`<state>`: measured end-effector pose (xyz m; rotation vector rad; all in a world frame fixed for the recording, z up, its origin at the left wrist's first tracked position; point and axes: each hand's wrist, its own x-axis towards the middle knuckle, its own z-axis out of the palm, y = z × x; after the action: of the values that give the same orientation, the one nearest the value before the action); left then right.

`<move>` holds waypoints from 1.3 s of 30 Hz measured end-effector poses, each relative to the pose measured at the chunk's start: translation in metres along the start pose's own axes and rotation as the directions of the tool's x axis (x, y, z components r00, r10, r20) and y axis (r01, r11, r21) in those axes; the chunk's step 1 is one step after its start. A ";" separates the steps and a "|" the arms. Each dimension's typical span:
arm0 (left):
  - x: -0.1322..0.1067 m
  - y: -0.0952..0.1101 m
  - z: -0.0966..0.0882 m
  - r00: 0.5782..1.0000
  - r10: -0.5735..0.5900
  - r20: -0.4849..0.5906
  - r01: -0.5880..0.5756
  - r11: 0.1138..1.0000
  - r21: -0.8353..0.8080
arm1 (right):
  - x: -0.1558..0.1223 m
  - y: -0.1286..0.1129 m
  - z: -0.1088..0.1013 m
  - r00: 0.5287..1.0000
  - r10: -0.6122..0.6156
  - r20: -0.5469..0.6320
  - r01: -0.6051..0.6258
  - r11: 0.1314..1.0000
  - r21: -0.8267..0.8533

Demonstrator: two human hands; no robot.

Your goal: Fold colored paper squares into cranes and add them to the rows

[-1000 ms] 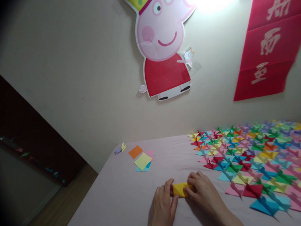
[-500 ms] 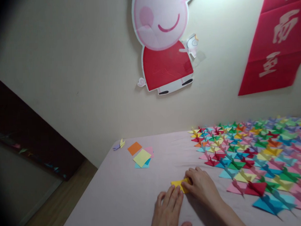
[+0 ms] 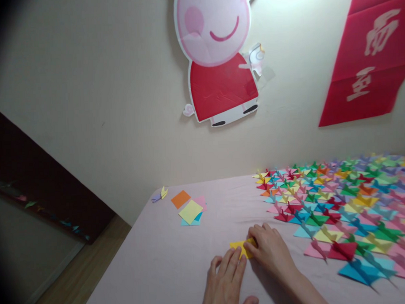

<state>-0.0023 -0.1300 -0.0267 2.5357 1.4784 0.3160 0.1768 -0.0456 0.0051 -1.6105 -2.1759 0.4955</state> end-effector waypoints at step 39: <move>0.000 0.009 -0.020 0.995 -0.083 -0.059 0.072 0.982 -0.173 | -0.010 0.003 0.015 0.993 0.107 -0.045 -0.108 0.994 -0.019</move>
<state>0.0002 -0.1330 -0.0053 2.3487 1.4991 0.4968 0.1743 -0.0550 -0.0104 -1.7402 -2.0779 0.4640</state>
